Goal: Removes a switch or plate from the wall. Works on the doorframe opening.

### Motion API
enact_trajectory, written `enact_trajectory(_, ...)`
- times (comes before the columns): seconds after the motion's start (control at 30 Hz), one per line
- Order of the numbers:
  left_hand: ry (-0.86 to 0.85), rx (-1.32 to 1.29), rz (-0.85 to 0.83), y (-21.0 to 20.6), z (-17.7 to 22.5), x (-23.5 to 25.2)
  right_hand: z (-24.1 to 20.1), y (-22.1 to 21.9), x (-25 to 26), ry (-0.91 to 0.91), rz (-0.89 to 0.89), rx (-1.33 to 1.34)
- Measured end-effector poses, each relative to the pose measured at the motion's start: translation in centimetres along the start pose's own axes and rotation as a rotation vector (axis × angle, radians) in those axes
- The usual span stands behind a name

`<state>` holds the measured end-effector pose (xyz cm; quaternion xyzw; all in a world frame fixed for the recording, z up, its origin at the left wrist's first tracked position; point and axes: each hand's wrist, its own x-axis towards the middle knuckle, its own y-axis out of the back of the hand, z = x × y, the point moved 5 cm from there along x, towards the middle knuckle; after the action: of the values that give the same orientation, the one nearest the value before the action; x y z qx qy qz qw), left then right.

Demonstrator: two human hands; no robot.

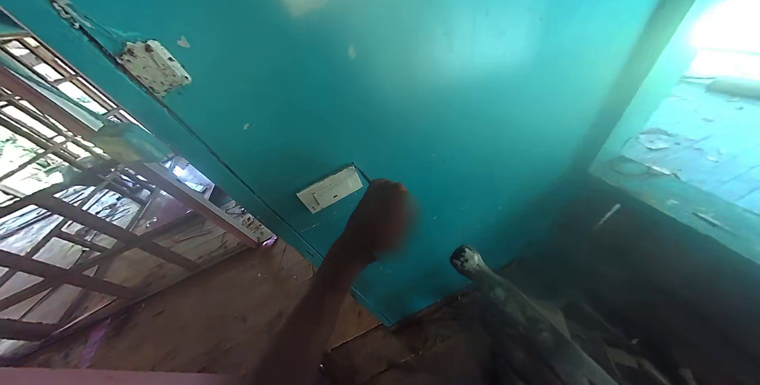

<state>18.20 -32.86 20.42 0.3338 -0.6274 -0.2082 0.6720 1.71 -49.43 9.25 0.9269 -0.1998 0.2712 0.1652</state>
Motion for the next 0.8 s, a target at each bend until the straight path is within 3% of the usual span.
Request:
enact_trajectory(0.07,-0.001,0.003,0.008,0.3,0.0,0.2,0.1,-0.4,0.1,0.006,-0.028,-0.001)
enact_trajectory(0.2,0.006,-0.049,0.024,0.2,-0.3,0.1,2.0,-1.1,-0.2,0.253,0.001,0.024)
enact_trajectory(0.43,0.018,-0.063,0.026,0.2,-0.3,0.0,-1.9,-1.0,1.9,0.326,-0.056,0.037)
enact_trajectory(0.6,0.024,-0.078,0.077,0.5,-0.5,0.2,-3.1,-1.3,2.7,0.561,0.083,0.016)
enact_trajectory(0.67,0.044,-0.077,0.064,0.5,-0.7,0.2,-0.5,-2.8,4.1,0.507,0.082,-0.062)
enact_trajectory(0.73,0.113,-0.097,0.014,0.1,-1.6,-0.2,2.1,-3.9,5.0,0.341,0.014,-0.147)
enact_trajectory(0.8,0.12,-0.078,-0.026,-0.2,-2.4,-0.8,2.6,-3.8,4.6,0.286,-0.021,-0.099)
